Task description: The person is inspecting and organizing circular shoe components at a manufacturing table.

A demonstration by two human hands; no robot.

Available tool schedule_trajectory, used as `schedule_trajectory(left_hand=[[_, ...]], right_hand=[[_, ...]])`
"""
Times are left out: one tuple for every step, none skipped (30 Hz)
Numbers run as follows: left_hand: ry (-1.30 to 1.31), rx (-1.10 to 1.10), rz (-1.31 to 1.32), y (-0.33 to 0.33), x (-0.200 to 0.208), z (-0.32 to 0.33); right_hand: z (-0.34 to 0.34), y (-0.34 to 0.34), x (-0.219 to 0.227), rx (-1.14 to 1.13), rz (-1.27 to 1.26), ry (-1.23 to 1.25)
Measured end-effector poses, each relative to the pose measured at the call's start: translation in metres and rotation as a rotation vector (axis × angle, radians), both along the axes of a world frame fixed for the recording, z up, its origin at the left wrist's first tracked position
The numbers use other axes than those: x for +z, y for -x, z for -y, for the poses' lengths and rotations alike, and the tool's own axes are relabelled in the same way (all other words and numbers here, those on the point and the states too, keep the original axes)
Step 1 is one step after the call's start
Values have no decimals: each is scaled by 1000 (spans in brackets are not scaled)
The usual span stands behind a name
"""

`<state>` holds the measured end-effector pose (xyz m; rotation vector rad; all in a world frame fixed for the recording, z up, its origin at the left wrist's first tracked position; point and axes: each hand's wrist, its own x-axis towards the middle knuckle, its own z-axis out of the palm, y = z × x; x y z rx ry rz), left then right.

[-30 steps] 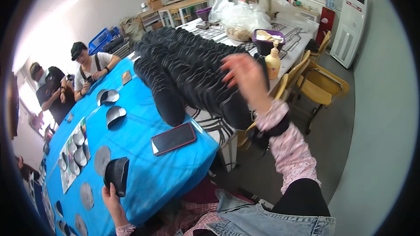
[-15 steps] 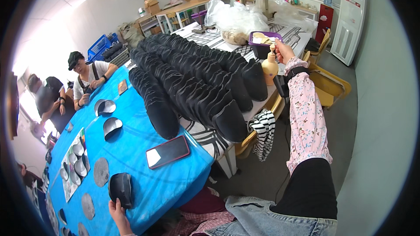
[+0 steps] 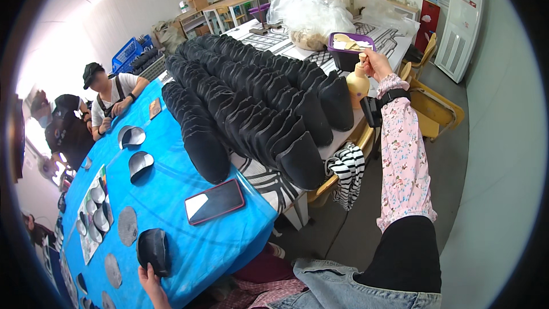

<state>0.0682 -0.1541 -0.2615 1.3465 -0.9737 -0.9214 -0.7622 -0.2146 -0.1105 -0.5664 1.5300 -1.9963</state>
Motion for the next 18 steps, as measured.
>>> schedule_trajectory(left_hand=[[11, 37, 10, 4, 2, 0], [8, 36, 10, 5, 4, 0], [-8, 12, 22, 6, 8, -1], [-24, -10, 33, 8, 10, -1], [-25, -7, 33, 6, 10, -1], [-32, -27, 36, 4, 11, -2], [-38, -46, 39, 1, 12, -3], [-36, -37, 35, 5, 13, -4], [-24, -1, 37, 10, 15, -5], [-12, 32, 31, 14, 17, -6], [-10, 38, 17, 16, 16, -6], [-19, -11, 15, 18, 16, -6], [-31, -61, 15, 20, 17, -7], [-26, -46, 12, 20, 20, -8], [8, -94, 1, 22, 21, -10], [44, -143, -9, 21, 22, -13], [-13, -164, -26, 13, 23, -18], [-8, -152, -31, 13, 27, -24]], right_hand=[[-1, 0, -2, -6, -9, 19], [-1, 0, -3, -11, -17, 38], [-1, 1, -2, -12, -18, 36], [-1, 2, 0, -11, -19, 48], [0, 2, 0, -7, -19, 60], [1, 0, -1, -2, -20, 61], [1, -2, -3, -12, -13, 67], [3, -3, -5, -19, -9, 73], [5, -4, -7, -15, -17, 55], [4, -4, -5, -23, -18, 41], [3, 1, -8, -19, -28, 53], [2, 5, -10, -14, -37, 65], [-2, 11, -12, -5, -39, 63], [-4, 11, -13, 31, -77, 55], [-5, 11, -13, 18, -54, 93], [-7, 9, -13, 3, -29, 131], [-6, 6, -12, -41, -7, 118], [-7, 4, -11, -30, 8, 122]])
